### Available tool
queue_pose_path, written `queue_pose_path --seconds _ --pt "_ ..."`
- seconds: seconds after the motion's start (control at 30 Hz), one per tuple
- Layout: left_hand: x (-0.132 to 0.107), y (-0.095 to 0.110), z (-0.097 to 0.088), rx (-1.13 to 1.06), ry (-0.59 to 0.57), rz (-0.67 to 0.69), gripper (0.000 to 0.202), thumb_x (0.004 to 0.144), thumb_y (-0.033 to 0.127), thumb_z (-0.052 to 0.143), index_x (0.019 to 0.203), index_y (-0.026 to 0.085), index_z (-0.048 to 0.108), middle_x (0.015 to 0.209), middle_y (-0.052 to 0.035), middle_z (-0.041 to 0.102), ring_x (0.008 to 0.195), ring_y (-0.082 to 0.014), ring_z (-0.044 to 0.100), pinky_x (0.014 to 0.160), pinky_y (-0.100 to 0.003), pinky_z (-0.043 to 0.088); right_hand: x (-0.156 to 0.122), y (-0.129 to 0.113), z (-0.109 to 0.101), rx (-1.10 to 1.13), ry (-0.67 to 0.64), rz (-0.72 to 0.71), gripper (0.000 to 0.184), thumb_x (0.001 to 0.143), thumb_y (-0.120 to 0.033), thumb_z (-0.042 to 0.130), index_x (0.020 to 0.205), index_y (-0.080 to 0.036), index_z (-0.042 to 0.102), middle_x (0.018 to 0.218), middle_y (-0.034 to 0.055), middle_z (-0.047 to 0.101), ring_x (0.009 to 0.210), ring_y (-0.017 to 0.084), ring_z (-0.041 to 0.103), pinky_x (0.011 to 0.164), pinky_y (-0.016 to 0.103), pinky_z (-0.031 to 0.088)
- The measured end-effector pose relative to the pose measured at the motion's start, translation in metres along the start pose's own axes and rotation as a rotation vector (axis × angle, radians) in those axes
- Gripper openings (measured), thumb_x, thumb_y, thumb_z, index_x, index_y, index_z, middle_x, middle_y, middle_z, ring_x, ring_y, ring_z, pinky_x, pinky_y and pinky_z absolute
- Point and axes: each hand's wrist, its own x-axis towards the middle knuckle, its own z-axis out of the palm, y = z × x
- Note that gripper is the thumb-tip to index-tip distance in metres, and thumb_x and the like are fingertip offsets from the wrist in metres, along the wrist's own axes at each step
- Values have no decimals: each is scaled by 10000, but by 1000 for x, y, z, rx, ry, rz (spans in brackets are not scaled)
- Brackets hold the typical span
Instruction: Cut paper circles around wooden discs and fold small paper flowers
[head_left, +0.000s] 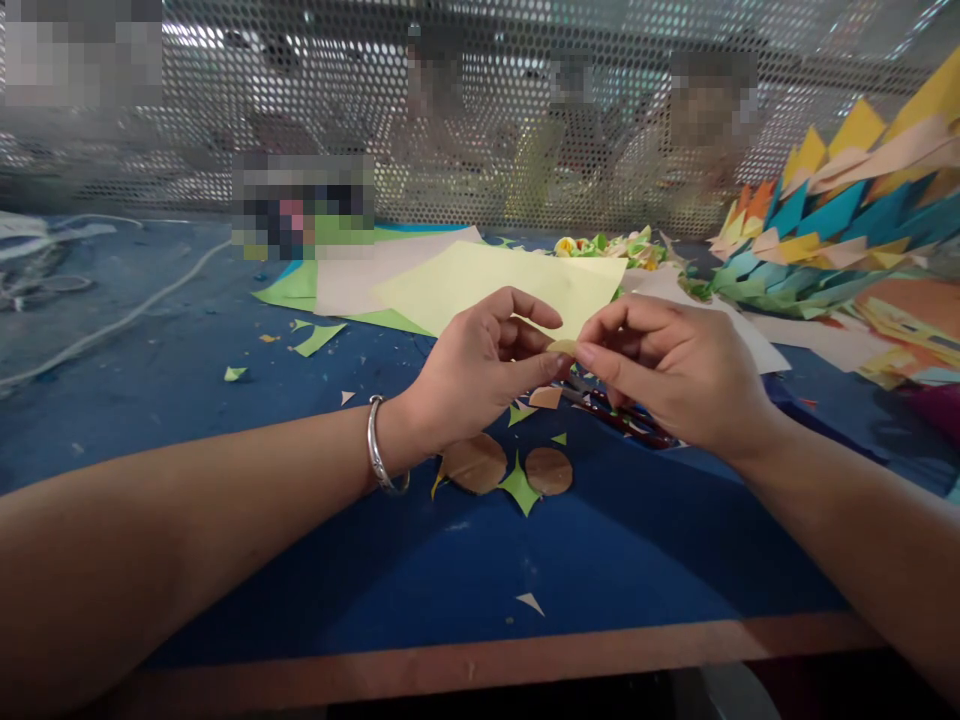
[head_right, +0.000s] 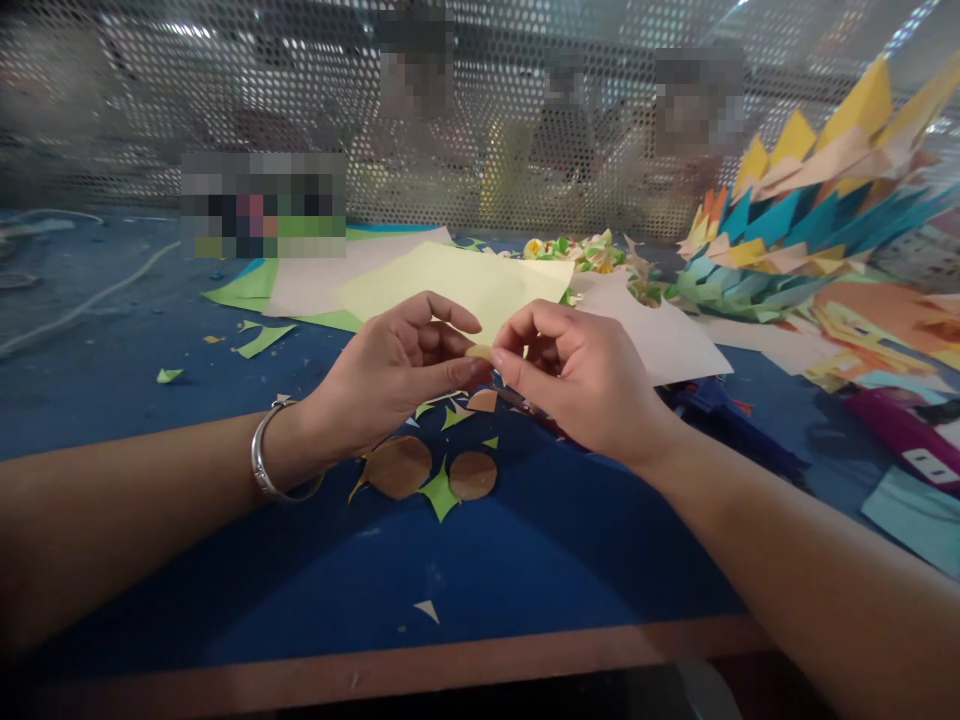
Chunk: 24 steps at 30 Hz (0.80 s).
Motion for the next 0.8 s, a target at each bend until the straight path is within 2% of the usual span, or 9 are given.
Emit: queue_pose_path --seconds 0.23,0.33,0.43,0.53,0.67,0.8 --pt "1 1 0 10 11 25 255 754 64 705 875 175 510 648 46 615 607 -75 603 585 -216 475 1 0 -2 27 -35 27 144 842 -290 699 771 -186 629 511 -52 553 379 65 487 362 204 330" --pt "0 4 1 75 22 72 260 749 60 700 838 186 492 628 61 573 579 -64 563 554 -210 453 1 0 -3 50 -61 51 151 840 -301 701 776 -184 631 516 -49 564 369 60 472 356 202 323" --pt "-2 5 -1 177 10 105 240 762 95 694 861 191 498 655 50 586 610 -80 584 566 -223 460 2 0 -3 75 -80 73 191 809 -333 741 764 -183 632 522 -45 571 379 66 475 358 206 331" --pt "-2 2 -5 364 -51 76 204 780 148 684 936 180 555 722 8 660 676 -123 628 598 -255 471 3 1 -4 62 -59 66 182 798 -311 746 741 -186 627 522 -45 559 401 71 483 378 210 353" --pt "0 -3 -10 777 -142 104 135 755 230 705 882 185 691 881 -59 685 792 -185 596 668 -312 453 6 5 -10 43 19 64 150 792 -256 728 726 -196 608 540 -47 548 412 75 477 407 228 391" --pt "1 -4 -12 911 -236 156 111 770 185 651 845 197 731 924 -82 666 911 -233 584 800 -363 453 7 10 -13 13 -2 60 131 795 -259 708 735 -200 607 551 -43 545 431 87 481 423 243 401"
